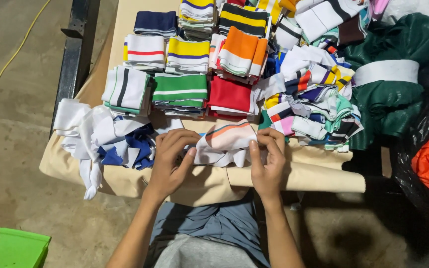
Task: Folding small fabric labels and organizing them into neat stacks on a work table.
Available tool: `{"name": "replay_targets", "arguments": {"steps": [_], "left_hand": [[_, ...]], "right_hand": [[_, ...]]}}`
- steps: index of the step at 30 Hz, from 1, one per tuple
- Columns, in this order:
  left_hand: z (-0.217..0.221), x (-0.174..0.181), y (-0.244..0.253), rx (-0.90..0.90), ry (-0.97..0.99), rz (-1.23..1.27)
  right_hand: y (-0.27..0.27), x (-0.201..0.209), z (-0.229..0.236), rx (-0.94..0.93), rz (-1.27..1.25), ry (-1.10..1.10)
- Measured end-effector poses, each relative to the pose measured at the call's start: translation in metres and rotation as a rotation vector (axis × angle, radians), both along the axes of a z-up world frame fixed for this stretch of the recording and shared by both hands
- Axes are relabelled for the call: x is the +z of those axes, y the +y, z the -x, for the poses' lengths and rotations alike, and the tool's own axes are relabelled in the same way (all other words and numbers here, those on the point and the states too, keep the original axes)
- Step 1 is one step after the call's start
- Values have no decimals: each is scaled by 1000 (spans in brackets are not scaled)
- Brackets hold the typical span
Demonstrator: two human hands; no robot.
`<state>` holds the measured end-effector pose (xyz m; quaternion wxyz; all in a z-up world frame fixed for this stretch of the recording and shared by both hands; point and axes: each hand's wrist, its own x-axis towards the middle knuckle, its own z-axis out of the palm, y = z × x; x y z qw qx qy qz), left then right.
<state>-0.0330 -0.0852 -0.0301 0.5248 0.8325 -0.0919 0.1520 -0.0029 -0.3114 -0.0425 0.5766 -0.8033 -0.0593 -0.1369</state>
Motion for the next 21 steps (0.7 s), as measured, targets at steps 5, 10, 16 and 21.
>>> {"name": "replay_targets", "arguments": {"steps": [5, 10, 16, 21], "left_hand": [[-1, -4, -2, 10, -38, -101], [2, -15, 1, 15, 2, -96], [3, 5, -2, -74, -63, -300], [-3, -3, -7, -252, 87, -560]], "right_hand": [[9, 12, 2, 31, 25, -18], [9, 7, 5, 54, -49, 34], [15, 17, 9, 284, 90, 87], [16, 24, 2, 72, 202, -129]]}}
